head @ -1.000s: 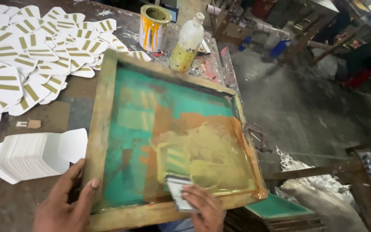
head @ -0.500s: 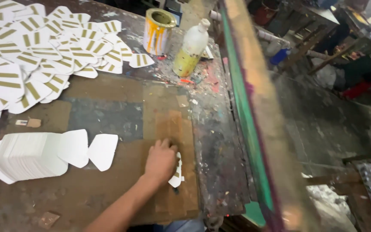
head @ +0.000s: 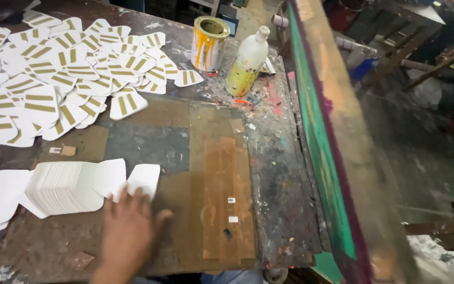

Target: Screen printing gold designs onto small paper pieces using a manual screen and squeegee.

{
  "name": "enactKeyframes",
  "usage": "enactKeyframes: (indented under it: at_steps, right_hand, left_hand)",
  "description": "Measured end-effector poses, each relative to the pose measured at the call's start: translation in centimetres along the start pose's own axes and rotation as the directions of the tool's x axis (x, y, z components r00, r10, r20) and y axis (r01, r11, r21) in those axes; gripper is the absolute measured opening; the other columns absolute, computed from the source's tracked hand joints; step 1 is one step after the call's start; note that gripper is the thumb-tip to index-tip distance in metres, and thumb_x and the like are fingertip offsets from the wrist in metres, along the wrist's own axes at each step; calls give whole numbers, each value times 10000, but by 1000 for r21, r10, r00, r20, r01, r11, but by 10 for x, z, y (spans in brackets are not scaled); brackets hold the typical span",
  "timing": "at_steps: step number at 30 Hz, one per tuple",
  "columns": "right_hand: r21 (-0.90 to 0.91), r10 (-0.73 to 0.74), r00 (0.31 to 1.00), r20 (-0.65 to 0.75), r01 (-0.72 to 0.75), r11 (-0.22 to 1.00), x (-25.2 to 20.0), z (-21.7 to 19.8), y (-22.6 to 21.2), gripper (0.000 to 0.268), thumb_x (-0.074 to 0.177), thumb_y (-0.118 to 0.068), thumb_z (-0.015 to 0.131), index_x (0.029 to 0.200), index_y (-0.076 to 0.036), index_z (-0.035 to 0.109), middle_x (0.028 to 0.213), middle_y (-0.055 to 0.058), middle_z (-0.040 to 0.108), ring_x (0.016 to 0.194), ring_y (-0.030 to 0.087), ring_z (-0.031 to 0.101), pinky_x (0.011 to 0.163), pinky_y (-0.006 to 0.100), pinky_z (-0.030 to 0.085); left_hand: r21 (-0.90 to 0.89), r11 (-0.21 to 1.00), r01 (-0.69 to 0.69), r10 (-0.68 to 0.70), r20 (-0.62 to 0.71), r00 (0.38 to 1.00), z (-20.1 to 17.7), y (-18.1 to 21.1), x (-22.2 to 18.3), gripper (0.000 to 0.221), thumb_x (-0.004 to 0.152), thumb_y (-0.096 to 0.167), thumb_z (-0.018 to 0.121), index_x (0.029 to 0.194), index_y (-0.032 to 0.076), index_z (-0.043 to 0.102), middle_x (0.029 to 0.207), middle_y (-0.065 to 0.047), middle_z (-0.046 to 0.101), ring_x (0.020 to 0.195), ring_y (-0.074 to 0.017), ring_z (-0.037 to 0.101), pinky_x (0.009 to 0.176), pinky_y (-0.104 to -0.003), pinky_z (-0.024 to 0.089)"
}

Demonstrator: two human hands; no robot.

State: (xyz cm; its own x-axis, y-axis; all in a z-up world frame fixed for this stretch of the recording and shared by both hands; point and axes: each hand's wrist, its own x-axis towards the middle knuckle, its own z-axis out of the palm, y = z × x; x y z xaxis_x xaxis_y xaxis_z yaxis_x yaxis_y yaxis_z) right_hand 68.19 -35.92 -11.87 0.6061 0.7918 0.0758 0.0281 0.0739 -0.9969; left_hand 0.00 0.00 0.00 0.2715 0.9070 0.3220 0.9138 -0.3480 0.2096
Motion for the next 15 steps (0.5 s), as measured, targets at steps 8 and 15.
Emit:
enactKeyframes:
  at_steps: [8, 15]
  right_hand:
    - [145, 109, 994, -18, -106, 984, 71, -16, -23, 399, 1064, -21, 555, 1459, 43, 549, 1408, 153, 628, 1128, 161, 605, 939, 285, 496]
    - [362, 253, 967, -33, -224, 905, 12, 170, -99, 394, 1081, -28, 565, 1466, 52, 549, 1389, 155, 632, 1107, 157, 604, 930, 276, 495]
  left_hand:
    - [-246, 959, -143, 196, 208, 958, 26, 98, -30, 876, 837, 639, 542, 1474, 42, 462, 1543, -170, 426, 1473, -369, 288, 1159, -660, 107]
    - [-292, 877, -381, 436, 152, 887, 44, 97, 3, 934, 894, 669, 521, 1480, -45, 385, 1575, -195, 345, 1485, -343, 244, 1184, -608, 89]
